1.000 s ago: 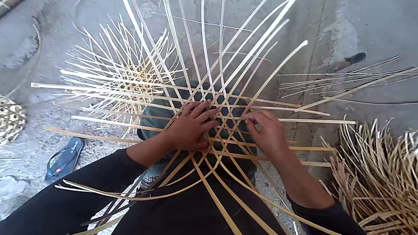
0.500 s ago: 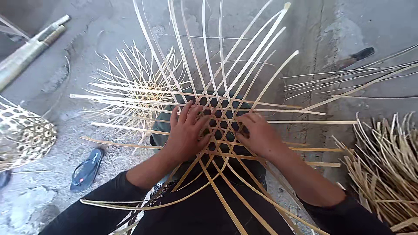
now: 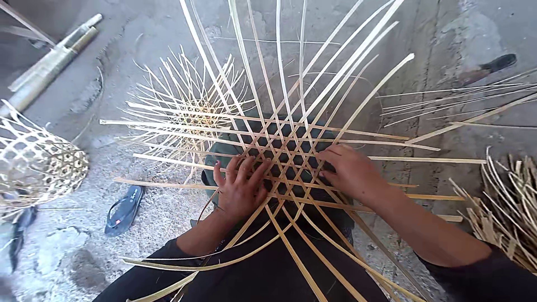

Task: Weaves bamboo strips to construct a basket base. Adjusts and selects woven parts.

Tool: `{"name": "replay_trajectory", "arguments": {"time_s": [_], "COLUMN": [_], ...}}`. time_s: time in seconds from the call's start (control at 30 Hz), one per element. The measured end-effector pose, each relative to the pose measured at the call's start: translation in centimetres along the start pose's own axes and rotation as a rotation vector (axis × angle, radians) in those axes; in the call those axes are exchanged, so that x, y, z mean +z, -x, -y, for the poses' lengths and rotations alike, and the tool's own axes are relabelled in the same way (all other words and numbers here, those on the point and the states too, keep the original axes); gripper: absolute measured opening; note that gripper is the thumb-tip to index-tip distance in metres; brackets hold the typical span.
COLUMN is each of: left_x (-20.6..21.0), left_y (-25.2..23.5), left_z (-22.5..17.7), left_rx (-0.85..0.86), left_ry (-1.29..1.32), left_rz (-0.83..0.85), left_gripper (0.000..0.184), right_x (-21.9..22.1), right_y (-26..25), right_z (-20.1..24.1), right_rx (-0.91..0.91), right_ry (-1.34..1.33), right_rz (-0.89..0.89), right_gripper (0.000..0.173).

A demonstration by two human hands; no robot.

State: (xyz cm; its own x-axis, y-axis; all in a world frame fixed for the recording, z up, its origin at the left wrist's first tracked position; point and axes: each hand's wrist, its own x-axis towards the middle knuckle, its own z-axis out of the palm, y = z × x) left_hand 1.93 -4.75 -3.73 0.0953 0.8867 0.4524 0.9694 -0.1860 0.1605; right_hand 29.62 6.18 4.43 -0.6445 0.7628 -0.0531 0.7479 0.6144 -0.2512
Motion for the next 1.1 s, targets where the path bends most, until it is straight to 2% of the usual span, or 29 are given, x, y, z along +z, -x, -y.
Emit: {"name": "replay_trajectory", "arguments": {"time_s": [0.3, 0.47, 0.57, 0.63, 0.7, 0.73, 0.83, 0.9, 0.97, 1.03, 1.1], "left_x": [0.7, -0.1, -1.8, -3.4, -5.1, -5.5, -4.2, -2.3, 0.4, 2.8, 3.7], "left_y": [-0.1, -0.5, -1.7, -3.5, -6.5, -8.1, -11.8, -13.3, -13.6, -13.0, -12.8], "left_z": [-0.2, -0.4, -0.3, -0.2, 0.1, 0.3, 1.1, 1.1, 1.0, 0.9, 0.5], "left_rx": [-0.012, -0.015, 0.019, 0.056, 0.075, 0.084, 0.083, 0.018, -0.029, -0.007, 0.02], "left_ry": [-0.011, 0.0, 0.032, 0.061, 0.09, 0.102, 0.106, 0.1, 0.148, 0.182, 0.179], "left_rz": [-0.029, -0.013, 0.09, 0.22, 0.426, 0.454, 0.199, 0.144, 0.115, 0.003, -0.096], "left_gripper": [0.047, 0.045, 0.045, 0.041, 0.036, 0.034, 0.034, 0.044, 0.044, 0.043, 0.043], "right_x": [-0.1, -1.7, -0.3, 3.6, 7.6, 8.5, 8.3, 7.1, 4.5, 2.3, 1.7], "right_y": [-0.6, -0.8, -1.7, -2.4, -2.7, -2.7, -2.7, -2.7, -3.4, -4.6, -6.0], "right_z": [-0.5, 0.6, 3.1, 4.1, 4.4, 4.6, 5.1, 5.1, 4.3, 2.7, 0.9], "right_rx": [-0.055, 0.021, 0.039, -0.003, -0.046, -0.041, -0.006, -0.007, 0.007, 0.059, 0.138], "right_ry": [0.036, -0.008, -0.101, -0.096, -0.031, -0.004, 0.045, 0.031, -0.062, -0.146, -0.18], "right_rz": [-0.026, 0.047, -0.084, -0.182, -0.256, -0.272, -0.25, -0.221, -0.193, -0.304, -0.438], "right_gripper": [0.033, 0.031, 0.045, 0.053, 0.058, 0.059, 0.06, 0.058, 0.048, 0.031, 0.026]}}
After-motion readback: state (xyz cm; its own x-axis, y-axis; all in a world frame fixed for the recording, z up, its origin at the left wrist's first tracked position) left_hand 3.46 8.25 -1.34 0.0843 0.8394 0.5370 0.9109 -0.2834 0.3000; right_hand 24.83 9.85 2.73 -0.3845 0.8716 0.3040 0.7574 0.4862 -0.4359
